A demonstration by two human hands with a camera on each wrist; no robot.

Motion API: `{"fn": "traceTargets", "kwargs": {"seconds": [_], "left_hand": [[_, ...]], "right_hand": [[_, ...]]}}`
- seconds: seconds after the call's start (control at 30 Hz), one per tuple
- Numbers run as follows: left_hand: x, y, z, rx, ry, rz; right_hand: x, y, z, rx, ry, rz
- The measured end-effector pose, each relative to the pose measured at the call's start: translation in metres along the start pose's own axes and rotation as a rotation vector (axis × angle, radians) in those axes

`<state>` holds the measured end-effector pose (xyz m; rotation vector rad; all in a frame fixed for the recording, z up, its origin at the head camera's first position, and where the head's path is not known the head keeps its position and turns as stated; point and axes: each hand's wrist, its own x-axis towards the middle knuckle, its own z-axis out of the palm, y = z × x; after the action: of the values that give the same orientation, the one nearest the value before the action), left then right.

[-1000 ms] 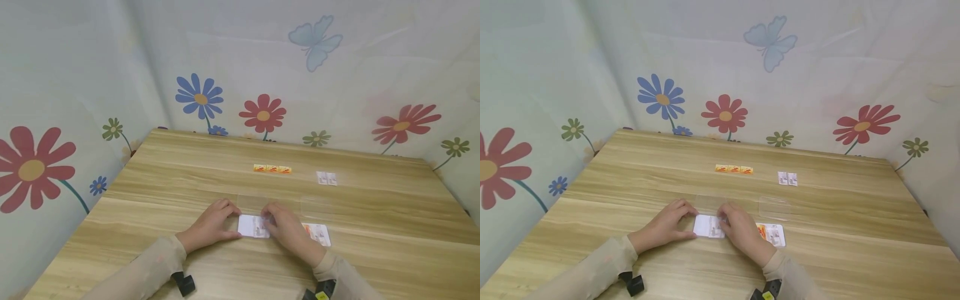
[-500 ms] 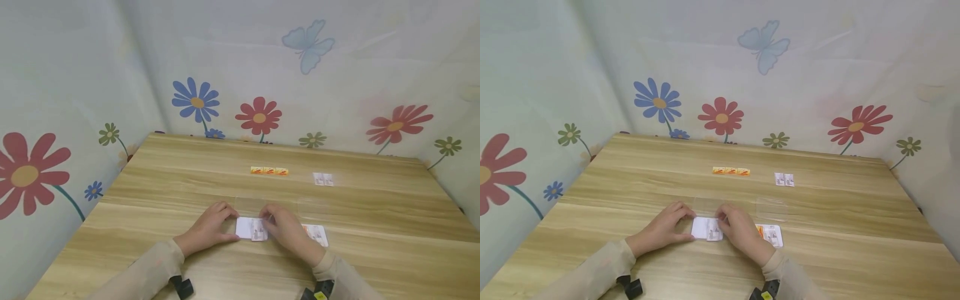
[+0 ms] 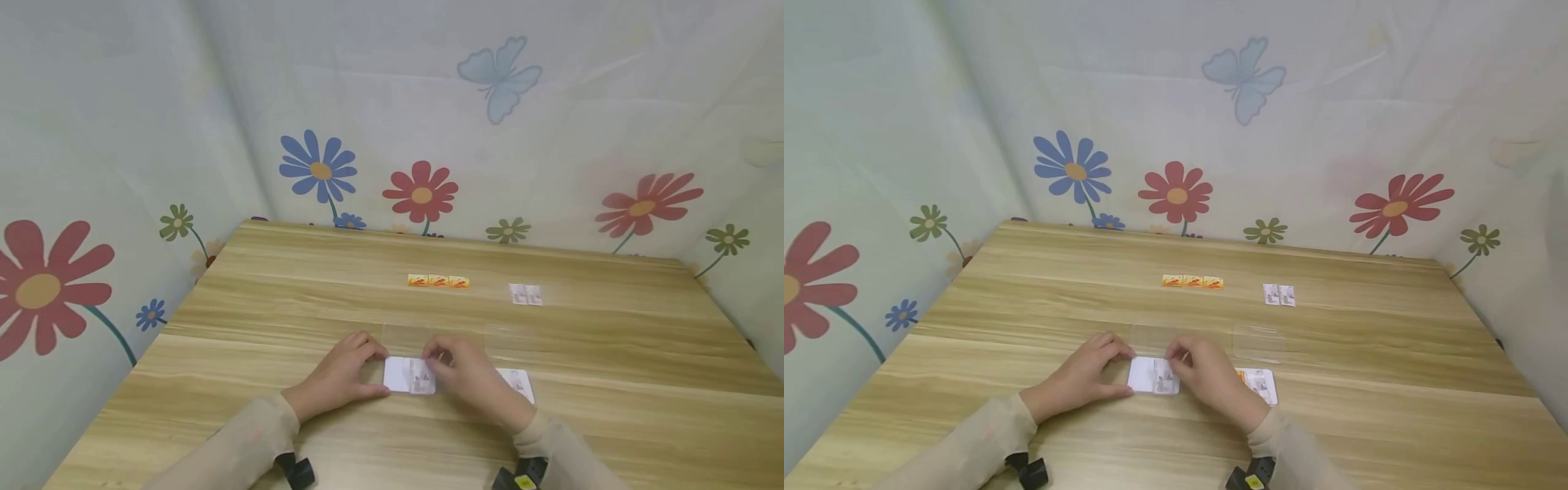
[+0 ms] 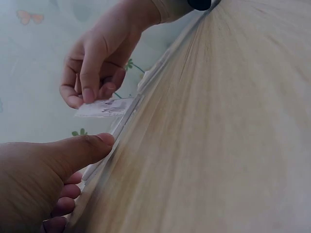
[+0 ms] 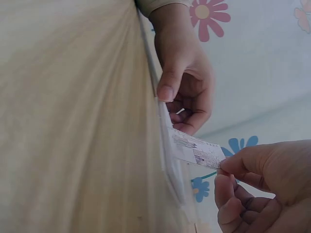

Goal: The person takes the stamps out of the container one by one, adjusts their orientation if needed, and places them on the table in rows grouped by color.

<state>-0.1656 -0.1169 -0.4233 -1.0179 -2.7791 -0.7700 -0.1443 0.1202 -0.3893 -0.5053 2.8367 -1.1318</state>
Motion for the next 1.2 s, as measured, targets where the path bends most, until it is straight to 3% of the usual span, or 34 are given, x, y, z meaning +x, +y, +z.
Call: {"fn": "traceTargets", "kwargs": {"seconds": [0.17, 0.8, 1.2], "left_hand": [[-0.001, 0.001, -0.002, -0.006, -0.009, -0.01], [0.001, 0.001, -0.006, 0.001, -0.022, -0.012], [0.001, 0.005, -0.012, -0.016, -0.046, -0.033]], "right_hand": [[0.0, -0.002, -0.011, 0.084, -0.045, -0.005], [0.004, -0.004, -0.046, 0.123, -0.037, -0.059], [0.009, -0.008, -0.073, 0.153, -0.056, -0.024]]}}
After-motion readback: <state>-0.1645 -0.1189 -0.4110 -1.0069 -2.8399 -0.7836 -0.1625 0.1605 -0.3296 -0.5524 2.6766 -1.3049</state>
